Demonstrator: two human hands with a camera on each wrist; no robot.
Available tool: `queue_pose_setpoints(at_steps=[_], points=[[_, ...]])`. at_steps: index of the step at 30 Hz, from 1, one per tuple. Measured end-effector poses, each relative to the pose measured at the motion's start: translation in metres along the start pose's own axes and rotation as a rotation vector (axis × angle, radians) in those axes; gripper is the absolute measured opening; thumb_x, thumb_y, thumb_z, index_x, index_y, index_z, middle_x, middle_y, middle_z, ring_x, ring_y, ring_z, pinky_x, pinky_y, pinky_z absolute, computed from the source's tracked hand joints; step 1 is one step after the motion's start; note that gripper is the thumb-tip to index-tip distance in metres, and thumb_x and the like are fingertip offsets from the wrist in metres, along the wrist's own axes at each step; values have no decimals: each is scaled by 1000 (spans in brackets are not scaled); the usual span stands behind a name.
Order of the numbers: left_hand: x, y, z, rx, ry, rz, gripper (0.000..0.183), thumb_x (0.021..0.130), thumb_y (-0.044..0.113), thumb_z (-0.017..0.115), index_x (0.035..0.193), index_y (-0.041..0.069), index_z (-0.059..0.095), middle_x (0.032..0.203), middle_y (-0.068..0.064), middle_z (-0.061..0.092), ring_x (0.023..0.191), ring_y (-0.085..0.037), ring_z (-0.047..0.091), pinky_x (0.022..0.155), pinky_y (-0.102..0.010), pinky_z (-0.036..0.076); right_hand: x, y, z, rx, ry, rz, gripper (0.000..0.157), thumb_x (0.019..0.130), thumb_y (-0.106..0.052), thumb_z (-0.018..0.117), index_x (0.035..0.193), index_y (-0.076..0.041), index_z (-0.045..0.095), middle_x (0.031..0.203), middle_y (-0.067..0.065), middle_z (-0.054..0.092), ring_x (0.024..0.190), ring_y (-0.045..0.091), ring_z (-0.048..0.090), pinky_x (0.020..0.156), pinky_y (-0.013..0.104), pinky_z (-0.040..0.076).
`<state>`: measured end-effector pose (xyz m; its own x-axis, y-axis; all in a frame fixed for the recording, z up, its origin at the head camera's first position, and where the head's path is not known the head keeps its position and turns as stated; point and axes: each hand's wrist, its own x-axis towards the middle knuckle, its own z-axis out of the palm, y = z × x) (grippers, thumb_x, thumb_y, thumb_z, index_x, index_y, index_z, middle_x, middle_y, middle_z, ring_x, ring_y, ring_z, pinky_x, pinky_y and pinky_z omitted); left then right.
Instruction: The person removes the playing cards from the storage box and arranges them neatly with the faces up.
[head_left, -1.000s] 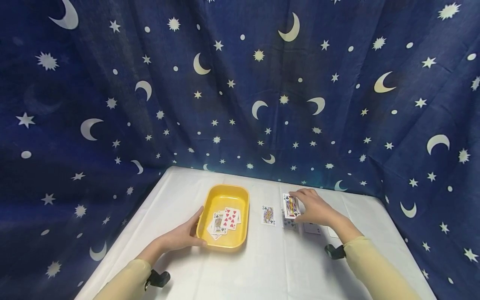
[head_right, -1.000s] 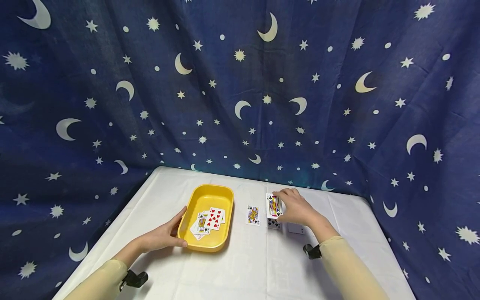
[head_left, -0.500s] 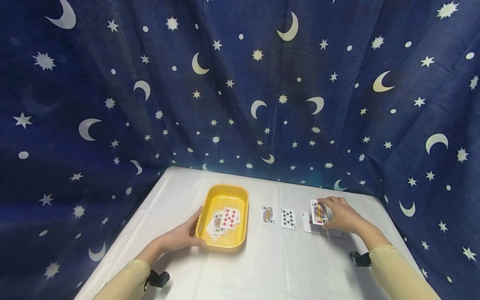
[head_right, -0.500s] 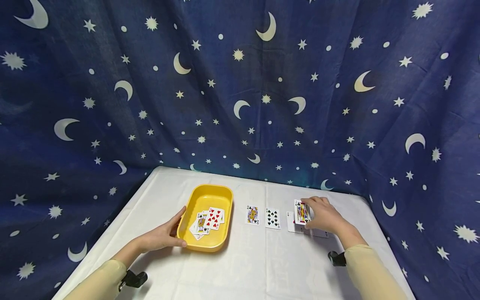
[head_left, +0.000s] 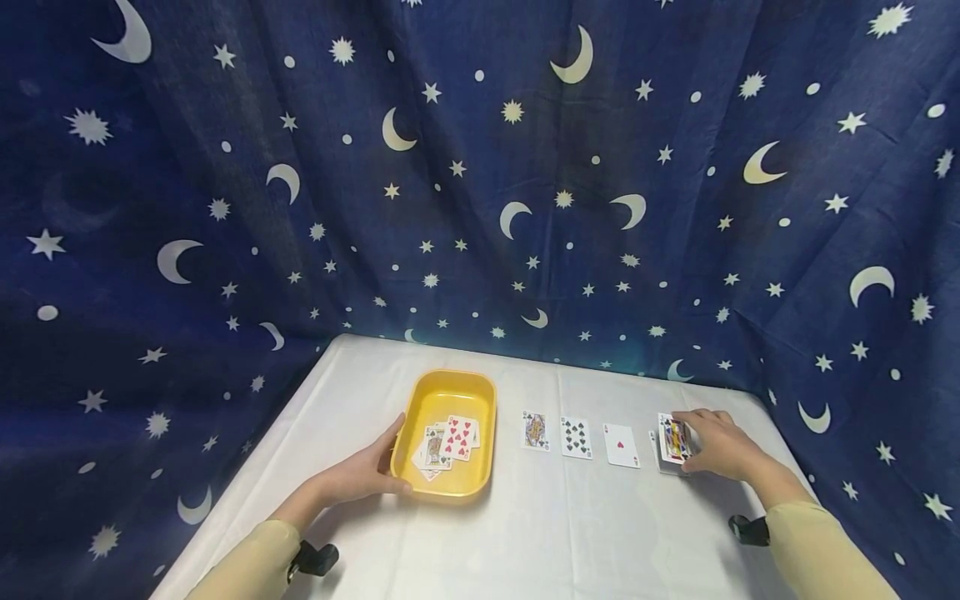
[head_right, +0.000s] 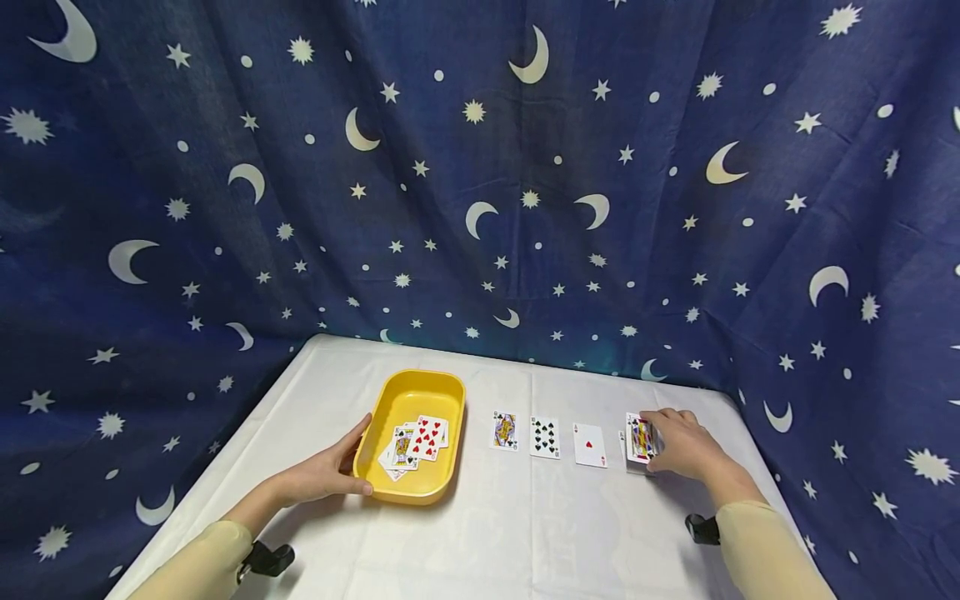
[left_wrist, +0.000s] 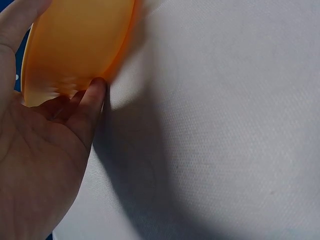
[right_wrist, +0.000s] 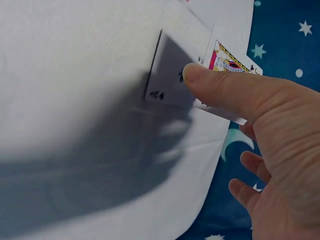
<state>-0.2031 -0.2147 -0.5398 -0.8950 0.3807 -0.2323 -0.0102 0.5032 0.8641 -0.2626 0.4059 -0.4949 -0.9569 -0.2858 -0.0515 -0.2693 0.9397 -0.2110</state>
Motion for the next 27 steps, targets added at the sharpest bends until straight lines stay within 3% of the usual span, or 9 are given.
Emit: queue_pose_setpoints(at_steps=[11,27], points=[[-1,0,0,8,8,0,127,78,41,90,166,27,0,170,-14,15,151,-36,27,120,-58,22,-10,17,-6,-47,-75,76,94,63,-27,97,141,3,54,137,34,50,124,59,39,96,78,36],[0,0,-1,20,7,11,127,78,41,90,166,25,0,171,-13,9,155,-35,16,121,-58,18,-13,47,1,-16,-180,164,94,61,-23,98,138,8,53,130,34,55,112,53,46,93,75,42]])
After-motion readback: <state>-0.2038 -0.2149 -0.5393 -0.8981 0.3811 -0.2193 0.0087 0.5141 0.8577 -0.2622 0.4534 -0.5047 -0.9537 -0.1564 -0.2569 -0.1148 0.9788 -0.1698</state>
